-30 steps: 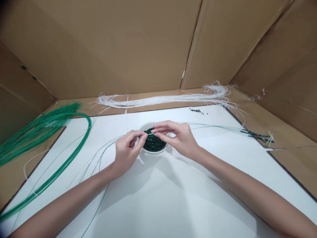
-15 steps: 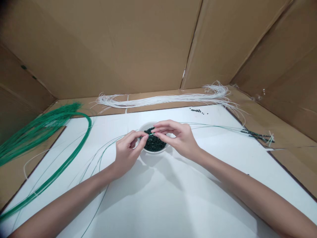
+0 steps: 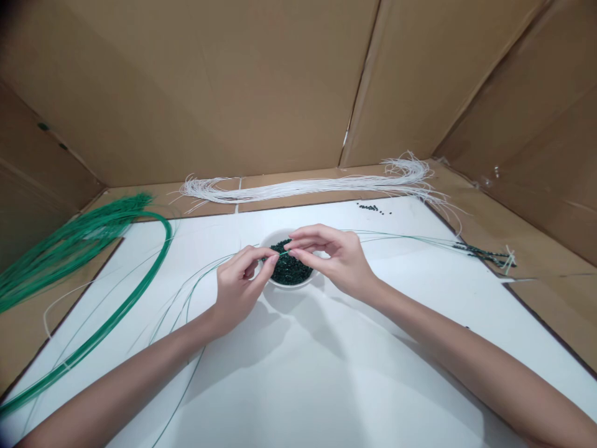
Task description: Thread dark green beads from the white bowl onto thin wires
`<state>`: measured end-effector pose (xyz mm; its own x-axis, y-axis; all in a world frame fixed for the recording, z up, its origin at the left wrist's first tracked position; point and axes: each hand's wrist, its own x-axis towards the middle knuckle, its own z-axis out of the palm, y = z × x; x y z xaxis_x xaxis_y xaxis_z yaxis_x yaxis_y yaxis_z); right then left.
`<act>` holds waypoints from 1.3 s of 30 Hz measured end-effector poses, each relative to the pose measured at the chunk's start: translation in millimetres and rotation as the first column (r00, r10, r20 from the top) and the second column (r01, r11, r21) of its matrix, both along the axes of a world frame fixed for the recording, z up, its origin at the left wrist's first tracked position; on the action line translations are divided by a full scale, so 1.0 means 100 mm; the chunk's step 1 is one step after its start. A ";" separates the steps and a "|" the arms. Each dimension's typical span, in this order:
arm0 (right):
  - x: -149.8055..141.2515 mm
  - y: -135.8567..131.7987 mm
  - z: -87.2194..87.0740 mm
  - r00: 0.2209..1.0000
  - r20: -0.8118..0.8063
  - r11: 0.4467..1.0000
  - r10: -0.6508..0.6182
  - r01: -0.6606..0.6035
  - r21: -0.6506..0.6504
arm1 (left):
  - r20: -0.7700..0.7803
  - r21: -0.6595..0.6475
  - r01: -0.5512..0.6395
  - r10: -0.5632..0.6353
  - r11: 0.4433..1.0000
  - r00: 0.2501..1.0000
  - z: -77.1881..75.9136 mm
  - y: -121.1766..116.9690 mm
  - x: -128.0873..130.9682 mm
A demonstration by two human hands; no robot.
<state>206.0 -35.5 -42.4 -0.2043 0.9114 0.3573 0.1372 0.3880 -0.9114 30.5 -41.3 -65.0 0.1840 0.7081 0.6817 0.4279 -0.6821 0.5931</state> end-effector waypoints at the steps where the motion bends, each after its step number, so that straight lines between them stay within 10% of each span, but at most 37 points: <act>1: 0.00 0.00 0.00 1.000 0.000 1.000 0.003 -0.003 0.004 | -0.002 -0.001 -0.001 0.001 1.000 1.000 0.00 0.00 0.00; 39: 0.00 -0.02 0.02 1.000 0.017 1.000 -0.009 0.008 0.009 | -0.016 -0.014 -0.007 0.007 1.000 1.000 0.02 -0.01 0.00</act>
<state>206.3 -37.3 -40.0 -0.2027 0.9099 0.3620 0.1562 0.3950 -0.9053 30.7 -42.1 -63.0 0.1895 0.7188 0.6689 0.4420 -0.6708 0.5956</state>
